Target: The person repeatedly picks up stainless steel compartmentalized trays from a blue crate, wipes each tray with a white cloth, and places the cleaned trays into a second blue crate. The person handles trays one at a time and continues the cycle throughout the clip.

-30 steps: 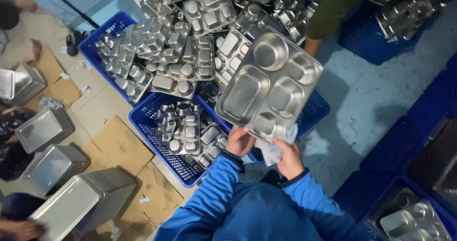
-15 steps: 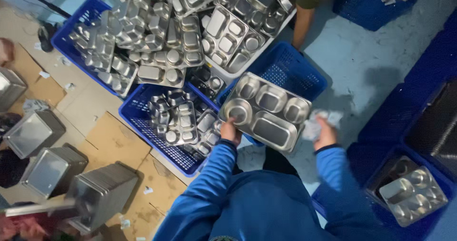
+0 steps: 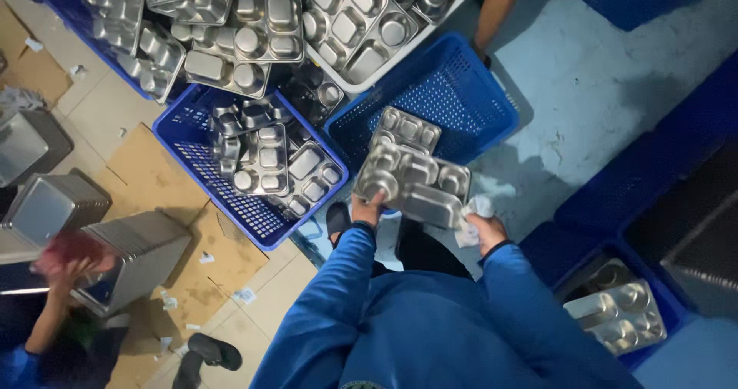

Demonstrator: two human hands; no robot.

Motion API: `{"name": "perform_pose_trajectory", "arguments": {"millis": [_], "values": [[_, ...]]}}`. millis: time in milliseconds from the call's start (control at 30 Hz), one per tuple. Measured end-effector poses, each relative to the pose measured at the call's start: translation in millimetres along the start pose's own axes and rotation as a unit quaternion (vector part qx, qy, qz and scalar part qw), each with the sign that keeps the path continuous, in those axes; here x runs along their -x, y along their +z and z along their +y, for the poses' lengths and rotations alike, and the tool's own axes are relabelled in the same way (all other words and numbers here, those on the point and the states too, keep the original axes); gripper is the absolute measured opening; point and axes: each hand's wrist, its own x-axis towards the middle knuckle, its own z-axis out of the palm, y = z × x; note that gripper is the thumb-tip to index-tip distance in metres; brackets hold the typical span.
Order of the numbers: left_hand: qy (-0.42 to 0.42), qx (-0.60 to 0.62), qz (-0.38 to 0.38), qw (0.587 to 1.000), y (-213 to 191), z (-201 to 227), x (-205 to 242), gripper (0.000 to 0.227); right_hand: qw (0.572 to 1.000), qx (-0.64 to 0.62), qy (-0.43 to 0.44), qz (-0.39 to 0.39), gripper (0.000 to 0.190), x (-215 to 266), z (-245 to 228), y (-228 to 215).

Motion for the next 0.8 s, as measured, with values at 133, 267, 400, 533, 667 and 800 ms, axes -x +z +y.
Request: {"name": "perform_pose_trajectory", "arguments": {"millis": [133, 267, 400, 533, 667, 800], "values": [[-0.044, -0.318, 0.107, 0.941, -7, 3, 5, 0.131, 0.992, 0.118, -0.028, -0.017, 0.039, -23, -16, -16], [-0.181, -0.377, 0.095, 0.904, -30, 1, 20, 0.132, 0.959, 0.278, -0.048, 0.001, 0.04, -35, -18, -13], [-0.163, -0.407, 0.094, 0.894, -38, -15, 38, 0.121, 0.957, 0.277, -0.026, -0.075, 0.041, -38, -5, 1], [-0.167, -0.323, 0.041, 0.931, -21, -18, 27, 0.105, 0.957, 0.246, -0.033, -0.151, 0.049, -42, -6, 25], [-0.114, -0.153, -0.098, 0.977, 2, -9, 6, 0.086, 0.886, 0.359, -0.202, -0.211, 0.062, -42, -21, 59], [-0.002, 0.06, -0.23, 0.971, 19, 9, -4, 0.073, 0.704, 0.477, -0.488, -0.195, 0.09, -38, -42, 104]]}}
